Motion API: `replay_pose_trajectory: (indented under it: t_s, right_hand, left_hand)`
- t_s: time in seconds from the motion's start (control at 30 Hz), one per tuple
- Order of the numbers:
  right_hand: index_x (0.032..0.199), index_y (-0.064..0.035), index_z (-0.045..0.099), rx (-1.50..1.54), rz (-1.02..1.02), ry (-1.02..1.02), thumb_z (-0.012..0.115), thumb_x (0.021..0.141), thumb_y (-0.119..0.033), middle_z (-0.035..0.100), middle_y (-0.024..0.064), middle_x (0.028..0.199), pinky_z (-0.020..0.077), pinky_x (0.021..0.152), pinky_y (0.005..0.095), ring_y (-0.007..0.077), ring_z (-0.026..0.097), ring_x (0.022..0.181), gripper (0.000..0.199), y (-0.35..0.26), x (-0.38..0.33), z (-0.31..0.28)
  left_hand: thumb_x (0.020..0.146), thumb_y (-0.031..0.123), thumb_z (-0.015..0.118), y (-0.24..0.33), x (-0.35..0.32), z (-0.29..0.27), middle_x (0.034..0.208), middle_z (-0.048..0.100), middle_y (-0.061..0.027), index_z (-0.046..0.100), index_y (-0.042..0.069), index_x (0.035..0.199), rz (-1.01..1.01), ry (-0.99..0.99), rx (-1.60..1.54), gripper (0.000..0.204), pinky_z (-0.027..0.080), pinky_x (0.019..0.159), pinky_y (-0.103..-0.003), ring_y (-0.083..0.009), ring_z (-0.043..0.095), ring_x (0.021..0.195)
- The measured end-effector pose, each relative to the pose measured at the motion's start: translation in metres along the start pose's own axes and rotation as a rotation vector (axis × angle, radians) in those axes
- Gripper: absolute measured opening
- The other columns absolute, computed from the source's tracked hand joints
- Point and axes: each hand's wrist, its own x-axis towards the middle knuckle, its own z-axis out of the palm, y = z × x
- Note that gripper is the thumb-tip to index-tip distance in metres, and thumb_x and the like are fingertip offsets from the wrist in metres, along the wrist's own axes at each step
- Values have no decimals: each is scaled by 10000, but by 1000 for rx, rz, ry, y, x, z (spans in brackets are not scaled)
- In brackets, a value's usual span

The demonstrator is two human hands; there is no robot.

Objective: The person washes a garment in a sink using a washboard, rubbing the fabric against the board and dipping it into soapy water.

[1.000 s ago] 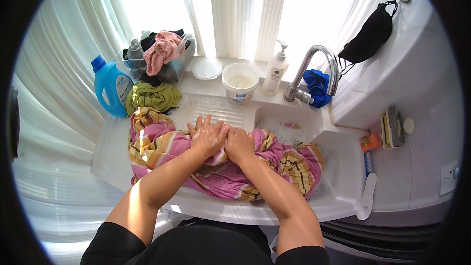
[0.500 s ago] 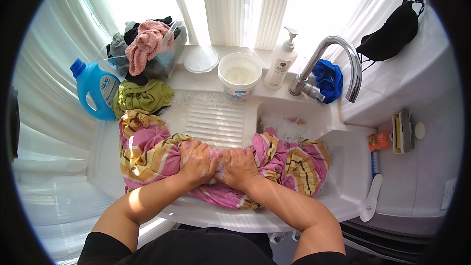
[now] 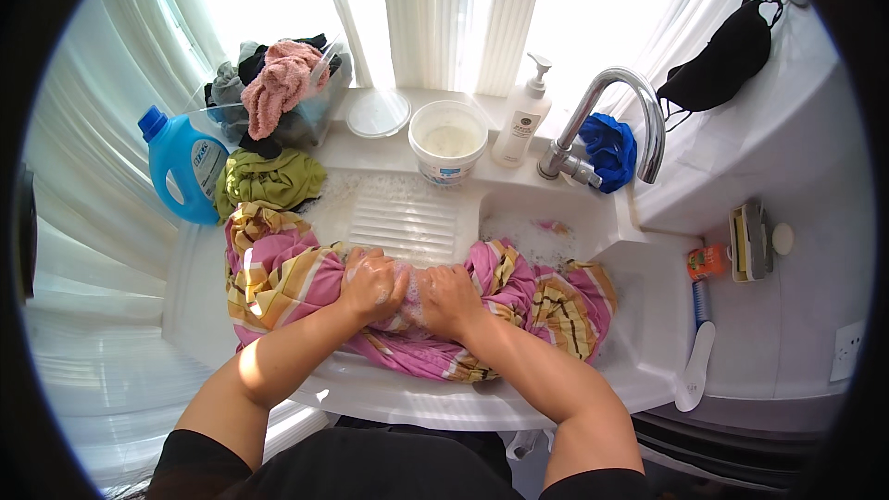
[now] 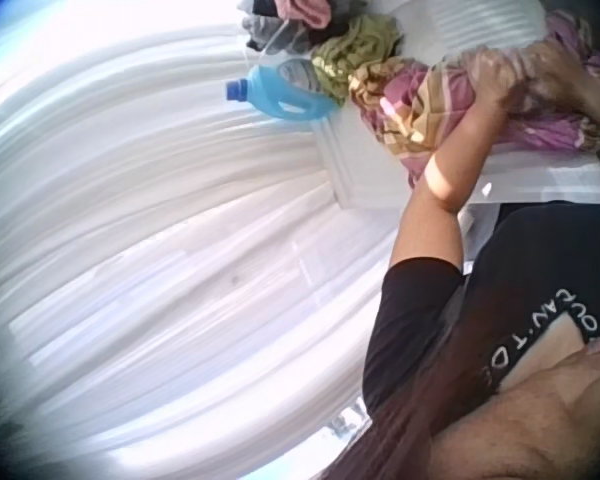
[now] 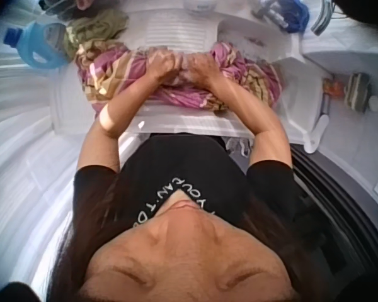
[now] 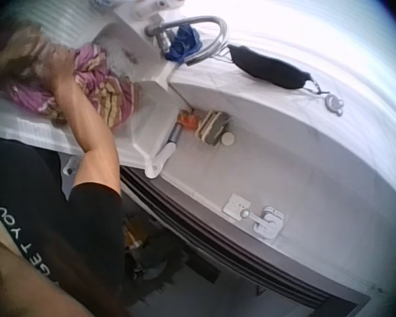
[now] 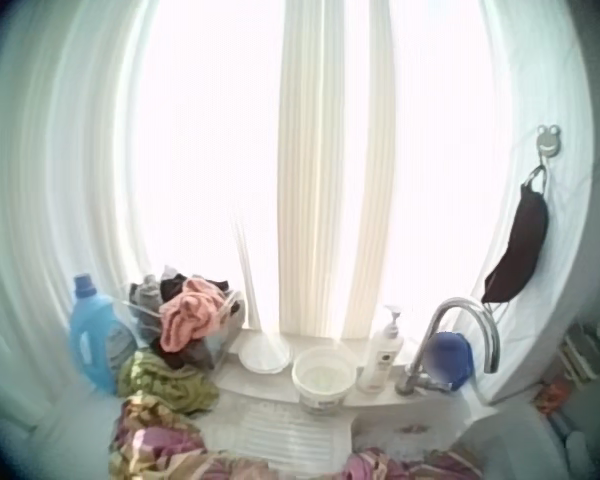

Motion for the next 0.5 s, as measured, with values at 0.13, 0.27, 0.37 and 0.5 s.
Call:
replay_pose_trajectory:
  t_s: [0.13, 0.27, 0.37, 0.5]
  right_hand:
    - [815, -31, 619, 45, 91, 37, 712, 755, -397, 641, 141, 769, 437, 659, 446, 342, 619, 748, 382, -5, 6, -5]
    - [863, -9, 631, 53, 192, -49, 691, 800, -456, 664, 184, 800, 487, 715, 477, 378, 646, 792, 456, -20, 3, -19]
    - [940, 30, 640, 47, 246, -83, 634, 853, -546, 676, 193, 808, 507, 732, 475, 375, 662, 800, 582, -52, -21, -52]
    - [1023, 52, 635, -10, 286, 296, 602, 882, -586, 673, 262, 815, 525, 743, 483, 423, 668, 800, 655, -25, -68, -123]
  left_hand:
    - [862, 284, 598, 3, 5, 4, 623, 633, -112, 635, 91, 587, -38, 93, 58, 338, 408, 766, -471, -320, 612, 743]
    - [891, 402, 611, 2, -6, -11, 886, 680, -132, 678, 64, 864, 16, 60, -37, 346, 412, 855, -473, -323, 609, 907]
    - [865, 529, 627, -8, -37, -38, 1200, 580, -162, 589, 70, 1180, 118, 17, -178, 558, 325, 1017, -558, -368, 503, 1187]
    - [745, 678, 679, 0, -81, -82, 1381, 480, -169, 469, 74, 1374, 153, 4, 65, 898, 174, 1109, -654, -407, 381, 1347]
